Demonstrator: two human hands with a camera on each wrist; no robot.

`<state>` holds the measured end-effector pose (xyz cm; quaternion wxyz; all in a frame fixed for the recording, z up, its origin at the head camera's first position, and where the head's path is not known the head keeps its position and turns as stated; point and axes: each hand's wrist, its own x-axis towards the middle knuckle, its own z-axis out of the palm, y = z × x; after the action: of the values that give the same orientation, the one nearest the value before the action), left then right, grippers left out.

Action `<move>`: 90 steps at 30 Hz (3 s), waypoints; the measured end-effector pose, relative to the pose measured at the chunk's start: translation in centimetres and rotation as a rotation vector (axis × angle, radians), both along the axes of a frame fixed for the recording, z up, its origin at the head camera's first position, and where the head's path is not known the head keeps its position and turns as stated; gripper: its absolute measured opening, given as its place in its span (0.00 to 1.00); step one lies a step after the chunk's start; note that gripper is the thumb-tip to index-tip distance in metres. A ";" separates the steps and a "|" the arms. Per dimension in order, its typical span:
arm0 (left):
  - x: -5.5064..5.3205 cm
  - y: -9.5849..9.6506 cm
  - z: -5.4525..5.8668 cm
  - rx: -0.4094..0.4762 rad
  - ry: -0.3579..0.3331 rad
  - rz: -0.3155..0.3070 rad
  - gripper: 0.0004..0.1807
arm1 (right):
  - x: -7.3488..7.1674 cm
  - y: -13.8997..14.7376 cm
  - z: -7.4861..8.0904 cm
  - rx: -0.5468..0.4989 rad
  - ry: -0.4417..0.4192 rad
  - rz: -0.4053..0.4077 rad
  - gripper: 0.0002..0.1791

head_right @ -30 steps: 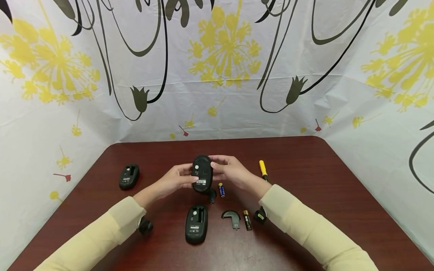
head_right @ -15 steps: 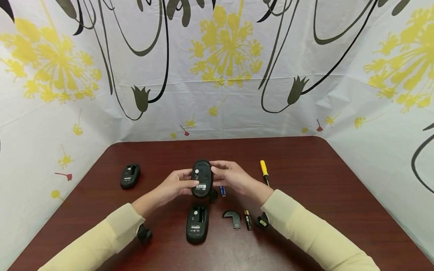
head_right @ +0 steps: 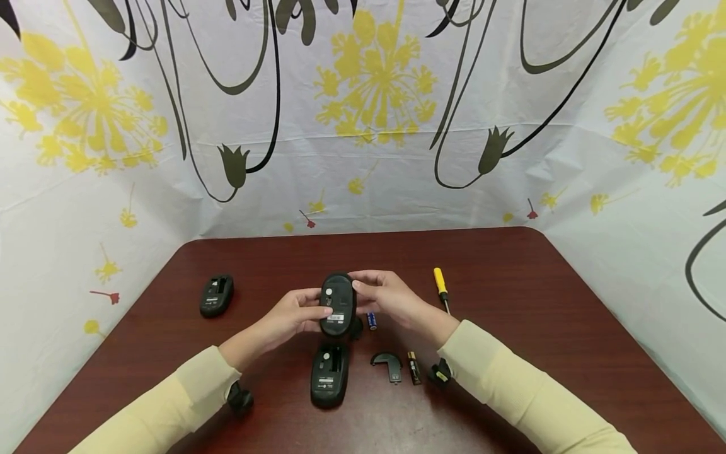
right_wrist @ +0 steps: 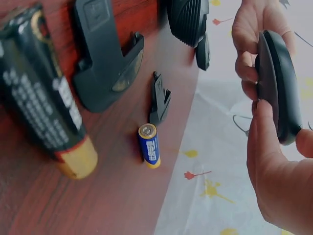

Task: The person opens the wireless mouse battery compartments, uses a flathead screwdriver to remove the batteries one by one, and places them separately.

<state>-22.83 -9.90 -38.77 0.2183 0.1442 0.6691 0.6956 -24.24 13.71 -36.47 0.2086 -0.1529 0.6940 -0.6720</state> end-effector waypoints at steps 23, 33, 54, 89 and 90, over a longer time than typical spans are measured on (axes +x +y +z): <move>0.7 0.2 -0.4 0.009 -0.033 -0.041 0.28 | 0.7 -0.8 1.3 0.415 0.690 0.121 0.32; 0.8 0.2 -0.7 0.015 -0.029 -0.038 0.26 | 0.6 -1.0 1.3 0.512 0.753 0.157 0.30; 1.1 0.4 -0.7 0.008 -0.042 -0.055 0.26 | 0.5 -0.7 1.1 0.471 0.708 0.078 0.29; 1.6 0.1 -0.3 0.021 -0.067 -0.045 0.28 | -3.2 0.4 3.2 0.003 0.157 -0.229 0.20; 1.6 0.1 -0.2 0.017 -0.066 -0.047 0.29 | -3.5 0.5 3.2 0.001 0.143 -0.239 0.20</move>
<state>-21.23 -9.79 -39.02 0.2553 0.1387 0.6519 0.7005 -27.74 14.21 -33.31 0.0771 -0.1165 0.7206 -0.6791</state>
